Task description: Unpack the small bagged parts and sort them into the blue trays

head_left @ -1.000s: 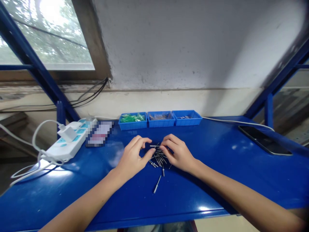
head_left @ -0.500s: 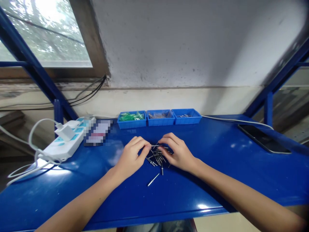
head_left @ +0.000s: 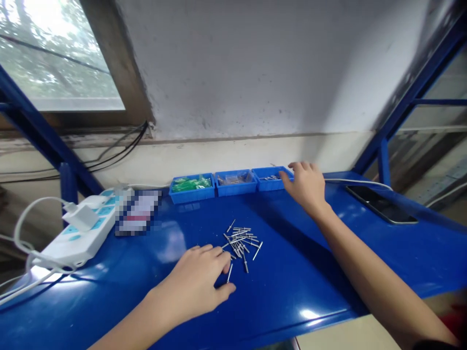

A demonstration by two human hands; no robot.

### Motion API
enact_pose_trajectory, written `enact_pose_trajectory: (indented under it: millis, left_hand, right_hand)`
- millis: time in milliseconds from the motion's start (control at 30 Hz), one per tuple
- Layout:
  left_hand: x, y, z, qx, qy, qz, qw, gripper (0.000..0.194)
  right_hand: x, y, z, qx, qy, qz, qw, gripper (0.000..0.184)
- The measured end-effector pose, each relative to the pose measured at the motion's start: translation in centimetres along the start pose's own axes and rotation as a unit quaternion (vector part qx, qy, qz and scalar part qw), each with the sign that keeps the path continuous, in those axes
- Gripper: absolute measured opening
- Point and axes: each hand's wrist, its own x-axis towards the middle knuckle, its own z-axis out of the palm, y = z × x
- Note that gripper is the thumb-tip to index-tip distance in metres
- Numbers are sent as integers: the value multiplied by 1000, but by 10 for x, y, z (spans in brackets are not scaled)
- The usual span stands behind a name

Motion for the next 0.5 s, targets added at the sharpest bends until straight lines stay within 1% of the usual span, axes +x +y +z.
enact_pose_trajectory:
  millis: [33,100,167,233,300,400,433,500]
  left_hand:
    - [0,-1,0,-3,-3,3,1000,13]
    - [1,-3,1,-11,-13,16,1000,7]
    - [3,-6,0,-10,-13,27,1000,6]
    - [6,-8,-2,-5,3,20,1000,6]
    - [9,-11,-3,-14,39,7,999,7]
    - [14,-15,-5,-65,114,-24,991,8]
    - [14,-17,-5,-84,138,-37,986,8]
    - [15,-18,-4,-113,171,-54,977,6]
  right_hand:
    - [-4,3,4,-14,-29,11,999,32]
    - [-15,-1,9,10,-79,5,997,31]
    - [-27,-16,6,93,-119,-31,988,27]
    - [-36,-38,-4,202,-151,-86,964,25]
    - [-42,-62,-16,288,-188,-153,926,25]
    - [-51,-90,-34,343,-210,-256,879,28]
    - [-53,-95,-38,347,-209,-282,870,27]
    - [-57,-100,-41,345,-198,-314,862,22]
